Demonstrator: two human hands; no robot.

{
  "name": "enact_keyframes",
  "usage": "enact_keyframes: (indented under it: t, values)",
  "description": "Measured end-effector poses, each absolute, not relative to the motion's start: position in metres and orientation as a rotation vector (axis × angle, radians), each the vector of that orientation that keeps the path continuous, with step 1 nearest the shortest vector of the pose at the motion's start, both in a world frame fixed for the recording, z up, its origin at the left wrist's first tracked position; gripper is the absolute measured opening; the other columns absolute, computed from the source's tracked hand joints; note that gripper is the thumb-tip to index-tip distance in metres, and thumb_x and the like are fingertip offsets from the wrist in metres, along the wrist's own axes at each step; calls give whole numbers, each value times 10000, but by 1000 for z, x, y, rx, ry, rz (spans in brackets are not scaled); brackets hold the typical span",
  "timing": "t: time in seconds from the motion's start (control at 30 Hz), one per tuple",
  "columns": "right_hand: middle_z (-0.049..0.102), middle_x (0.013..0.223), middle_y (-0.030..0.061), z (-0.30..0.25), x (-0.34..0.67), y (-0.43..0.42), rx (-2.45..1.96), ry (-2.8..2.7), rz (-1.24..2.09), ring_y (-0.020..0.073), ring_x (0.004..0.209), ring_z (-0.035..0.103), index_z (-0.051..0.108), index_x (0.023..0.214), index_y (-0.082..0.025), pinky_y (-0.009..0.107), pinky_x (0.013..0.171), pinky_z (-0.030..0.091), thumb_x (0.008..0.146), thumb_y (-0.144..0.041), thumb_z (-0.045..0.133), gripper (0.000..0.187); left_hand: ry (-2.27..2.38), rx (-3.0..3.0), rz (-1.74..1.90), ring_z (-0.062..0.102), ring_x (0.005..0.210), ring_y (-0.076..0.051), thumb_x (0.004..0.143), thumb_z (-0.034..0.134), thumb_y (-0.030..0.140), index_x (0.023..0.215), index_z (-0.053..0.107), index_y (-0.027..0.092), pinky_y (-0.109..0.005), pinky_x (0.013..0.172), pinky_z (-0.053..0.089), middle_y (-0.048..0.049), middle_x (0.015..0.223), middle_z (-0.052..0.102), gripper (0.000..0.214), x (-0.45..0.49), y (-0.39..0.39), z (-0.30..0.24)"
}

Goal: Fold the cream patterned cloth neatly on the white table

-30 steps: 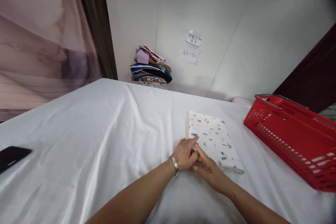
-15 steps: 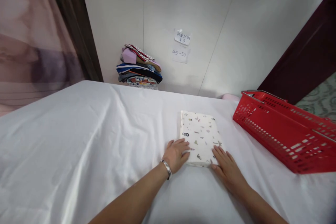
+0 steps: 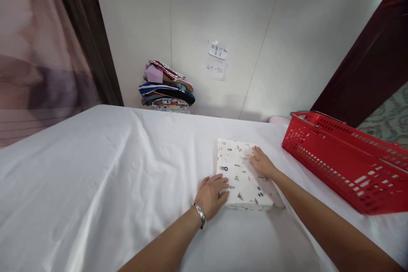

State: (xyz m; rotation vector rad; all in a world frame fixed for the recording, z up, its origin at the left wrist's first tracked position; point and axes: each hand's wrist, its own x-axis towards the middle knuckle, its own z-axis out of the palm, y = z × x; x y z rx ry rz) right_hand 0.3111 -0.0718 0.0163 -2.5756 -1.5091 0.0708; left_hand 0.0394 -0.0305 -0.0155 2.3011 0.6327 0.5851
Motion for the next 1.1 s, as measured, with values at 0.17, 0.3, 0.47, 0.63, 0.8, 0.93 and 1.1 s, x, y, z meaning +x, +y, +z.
enact_keyframes:
  t: [0.17,0.3,0.47,0.63,0.8,0.93,1.1]
  values:
    - [221,1465,134,-8,335,-35,-2665,-1462,60,268,1349,141,288,1369,-94,428,1054,211,888,-454,264,602,641,2286,559,427,1211,-211,762,535,220,967,657,297,-450,1047,230,21,1182,601,250,39,-31,-17]
    - [228,1462,134,-18,342,-35,-2708,-1473,58,272,1346,146,295,1360,-100,444,1042,215,885,-467,261,602,662,2258,568,434,1200,-207,741,548,206,950,656,311,-455,1048,214,35,1164,611,258,41,-32,-20]
    - [196,1474,125,-6,324,-19,-2667,-1588,42,258,1356,108,296,1365,-114,448,1068,124,879,-497,245,621,672,2225,572,441,1187,-210,711,559,180,927,665,304,-442,1049,214,27,1147,619,271,42,-32,-20]
    - [170,1487,78,-2,273,27,-2403,-1936,151,199,1364,81,228,1401,-151,385,1081,70,887,-511,191,628,665,2220,570,435,1192,-206,717,557,178,939,658,325,-441,1048,213,42,1147,616,285,41,-34,-18]
    - [125,1495,77,-13,253,53,-2349,-2000,187,198,1365,67,186,1416,-125,380,1080,47,878,-542,187,681,659,2210,568,424,1200,-201,720,550,174,965,650,348,-443,1048,210,53,1154,611,316,40,-34,-19]
    - [120,1496,65,-17,257,52,-2323,-2004,196,186,1366,60,165,1424,-130,373,1082,32,878,-556,147,693,668,2193,552,428,1194,-204,707,561,179,945,654,348,-451,1049,207,59,1149,614,307,41,-33,-18]
    - [104,1498,66,-11,254,52,-2321,-1955,274,189,1368,36,170,1424,-123,363,1085,3,879,-548,175,691,682,2189,547,432,1191,-207,702,555,181,935,665,345,-448,1049,216,50,1142,619,305,41,-34,-14]
